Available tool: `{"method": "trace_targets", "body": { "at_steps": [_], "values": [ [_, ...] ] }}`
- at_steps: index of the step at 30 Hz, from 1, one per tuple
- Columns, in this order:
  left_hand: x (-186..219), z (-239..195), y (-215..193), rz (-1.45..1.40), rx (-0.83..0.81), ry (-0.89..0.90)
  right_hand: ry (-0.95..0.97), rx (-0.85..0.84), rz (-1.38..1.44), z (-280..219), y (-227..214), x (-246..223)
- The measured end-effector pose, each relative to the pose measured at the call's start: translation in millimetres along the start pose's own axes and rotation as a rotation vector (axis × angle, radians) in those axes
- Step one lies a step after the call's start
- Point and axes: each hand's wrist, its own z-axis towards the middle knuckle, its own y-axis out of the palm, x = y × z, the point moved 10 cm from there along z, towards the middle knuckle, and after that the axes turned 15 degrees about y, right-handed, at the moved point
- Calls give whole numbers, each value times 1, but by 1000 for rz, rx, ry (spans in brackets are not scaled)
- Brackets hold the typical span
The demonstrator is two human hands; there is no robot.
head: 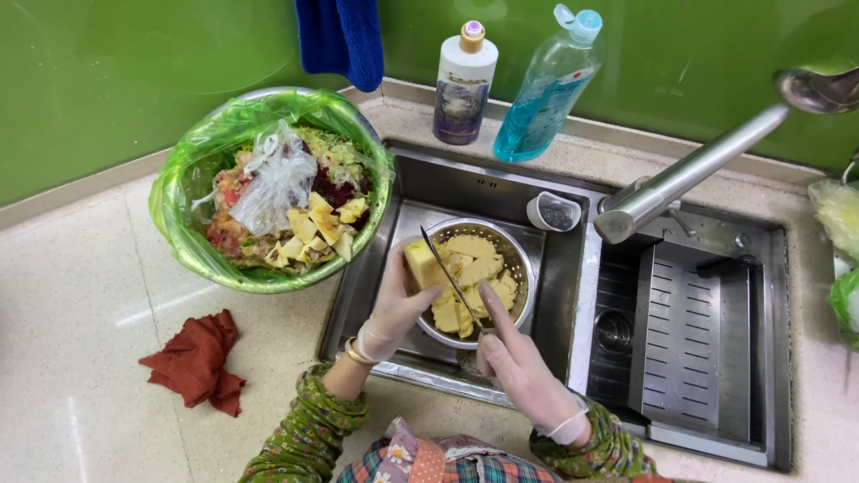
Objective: The person trims eyes and blemishes from peeled pineapple wedges with a knife over a sink, dropping trimmings into a waste bowl. They then rinse the wedges in a colander under the tap and transfer them piece by piece into a clear plastic container.
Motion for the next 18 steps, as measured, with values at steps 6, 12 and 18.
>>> {"method": "trace_targets", "body": {
  "at_steps": [6, 12, 18],
  "values": [
    [67, -2, 9, 330, -2, 719, -50, -11, 38, -12, 20, 0],
    [27, -7, -21, 245, 87, 711, -22, -110, -20, -27, 33, -17],
    [88, -6, -1, 626, 73, 889, -59, -33, -65, -21, 29, -8]
  ]
}}
